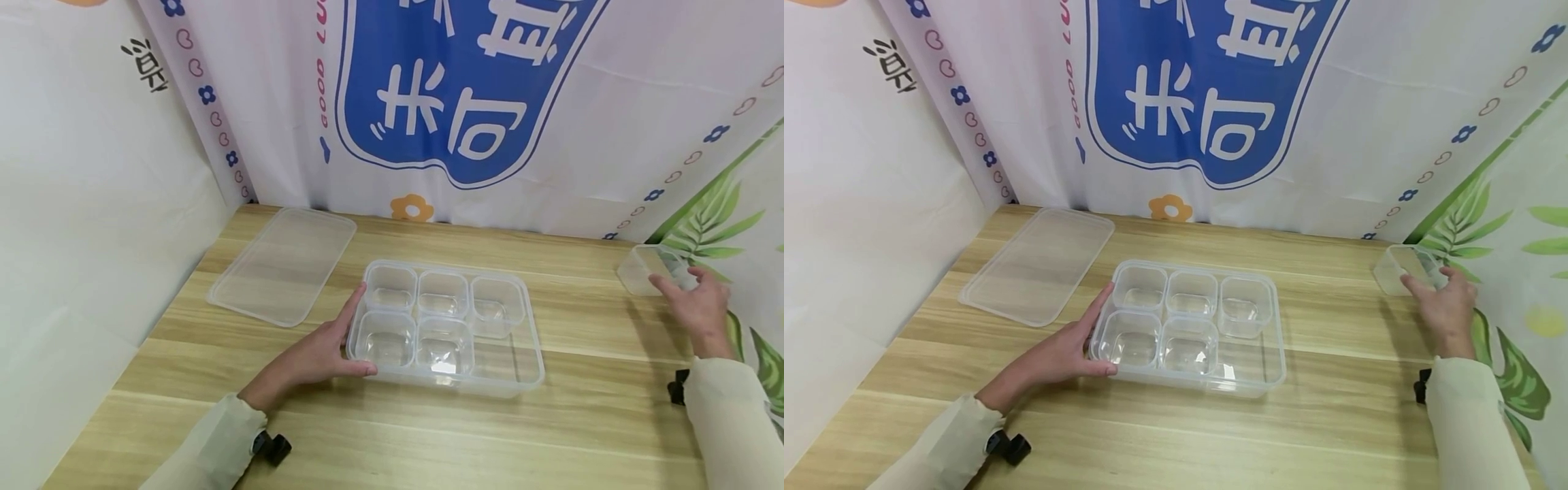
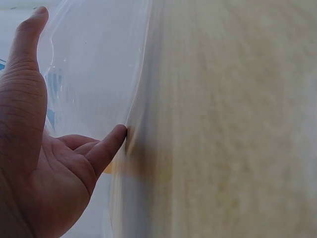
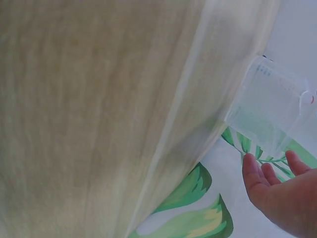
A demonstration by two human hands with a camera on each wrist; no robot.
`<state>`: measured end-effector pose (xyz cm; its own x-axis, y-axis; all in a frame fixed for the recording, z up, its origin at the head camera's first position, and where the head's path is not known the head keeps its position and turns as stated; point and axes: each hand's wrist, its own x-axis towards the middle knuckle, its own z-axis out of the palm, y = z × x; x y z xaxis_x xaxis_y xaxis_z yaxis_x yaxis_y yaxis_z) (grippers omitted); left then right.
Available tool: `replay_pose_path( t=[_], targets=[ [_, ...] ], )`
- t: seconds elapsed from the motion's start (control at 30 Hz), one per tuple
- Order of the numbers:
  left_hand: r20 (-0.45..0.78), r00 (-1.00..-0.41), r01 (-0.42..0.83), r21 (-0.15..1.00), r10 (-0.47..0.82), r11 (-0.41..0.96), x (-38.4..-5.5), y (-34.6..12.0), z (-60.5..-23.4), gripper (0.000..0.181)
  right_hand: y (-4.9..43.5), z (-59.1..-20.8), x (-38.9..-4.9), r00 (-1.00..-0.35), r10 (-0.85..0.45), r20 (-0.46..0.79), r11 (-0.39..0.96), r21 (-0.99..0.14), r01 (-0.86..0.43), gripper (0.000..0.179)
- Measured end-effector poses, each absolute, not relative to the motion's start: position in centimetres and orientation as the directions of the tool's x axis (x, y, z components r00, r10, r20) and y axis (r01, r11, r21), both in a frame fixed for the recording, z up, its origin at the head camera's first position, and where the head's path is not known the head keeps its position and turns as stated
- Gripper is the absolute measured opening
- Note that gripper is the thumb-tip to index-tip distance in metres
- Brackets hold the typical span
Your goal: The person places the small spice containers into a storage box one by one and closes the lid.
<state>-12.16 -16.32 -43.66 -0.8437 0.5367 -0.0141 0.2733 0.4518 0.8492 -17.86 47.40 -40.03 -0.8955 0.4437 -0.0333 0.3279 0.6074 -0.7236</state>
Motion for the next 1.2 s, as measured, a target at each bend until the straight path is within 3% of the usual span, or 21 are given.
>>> replay_pose_path(
  t=[1.2],
  targets=[
    [-0.006, -0.84, 0.283, 0.849, 0.543, 0.447, -12.1, -16.2, -43.4, 0.134, 47.1, -40.8, -19.0, -0.884, 0.467, -0.024, 0.66, -0.656, 0.366, 0.099]
  ],
)
